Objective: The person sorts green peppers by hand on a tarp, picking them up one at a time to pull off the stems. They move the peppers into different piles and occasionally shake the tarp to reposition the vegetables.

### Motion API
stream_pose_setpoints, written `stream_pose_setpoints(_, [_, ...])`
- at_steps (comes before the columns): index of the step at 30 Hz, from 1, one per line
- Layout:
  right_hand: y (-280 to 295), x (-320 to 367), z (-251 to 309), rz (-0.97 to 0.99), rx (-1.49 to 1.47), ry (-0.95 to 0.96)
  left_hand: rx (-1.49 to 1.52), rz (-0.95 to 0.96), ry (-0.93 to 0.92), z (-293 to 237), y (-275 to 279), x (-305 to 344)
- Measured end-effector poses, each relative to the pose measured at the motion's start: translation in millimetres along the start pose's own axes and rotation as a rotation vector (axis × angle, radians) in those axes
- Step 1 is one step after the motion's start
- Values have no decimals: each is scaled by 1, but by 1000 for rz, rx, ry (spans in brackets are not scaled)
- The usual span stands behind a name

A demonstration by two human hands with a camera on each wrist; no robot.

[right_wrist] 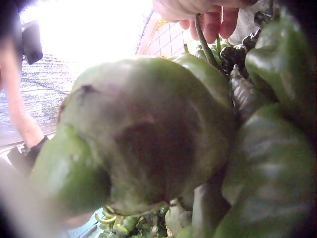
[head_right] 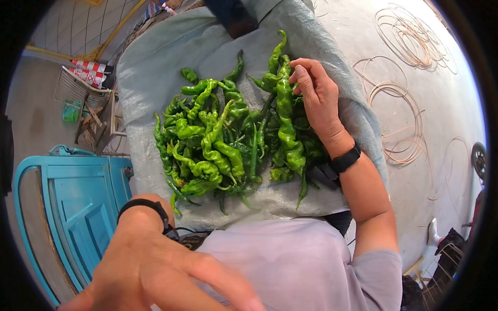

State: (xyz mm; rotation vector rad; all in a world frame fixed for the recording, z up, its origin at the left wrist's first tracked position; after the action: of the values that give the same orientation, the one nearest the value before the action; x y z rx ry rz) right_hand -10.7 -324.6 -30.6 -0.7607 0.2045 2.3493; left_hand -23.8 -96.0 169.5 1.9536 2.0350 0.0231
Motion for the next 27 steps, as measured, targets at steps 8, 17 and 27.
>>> stream_pose_setpoints(8, [1, -1, -1, 20, 18, 3, -30, -68, 48, -6, -6, 15])
stream_pose_setpoints(17, [2, 0, -2, 14, 9, -33, -139, -310, 211, -13, 22, 10])
stream_pose_setpoints(27, [1, -1, -1, 35, 29, -38, -1180, -262, 599, 136, 123, -22])
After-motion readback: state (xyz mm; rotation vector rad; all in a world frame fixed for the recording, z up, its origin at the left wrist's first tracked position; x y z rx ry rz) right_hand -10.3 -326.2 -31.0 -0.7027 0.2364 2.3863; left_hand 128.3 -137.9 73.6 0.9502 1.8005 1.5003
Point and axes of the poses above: each hand's wrist, its own x-axis away from the middle knuckle, its own y-axis out of the back of the hand, z = x × y, the point moved 3 cm from there along -x, towards the middle knuckle, and after that the axes turned 13 degrees about y, right-handed, at the moved point
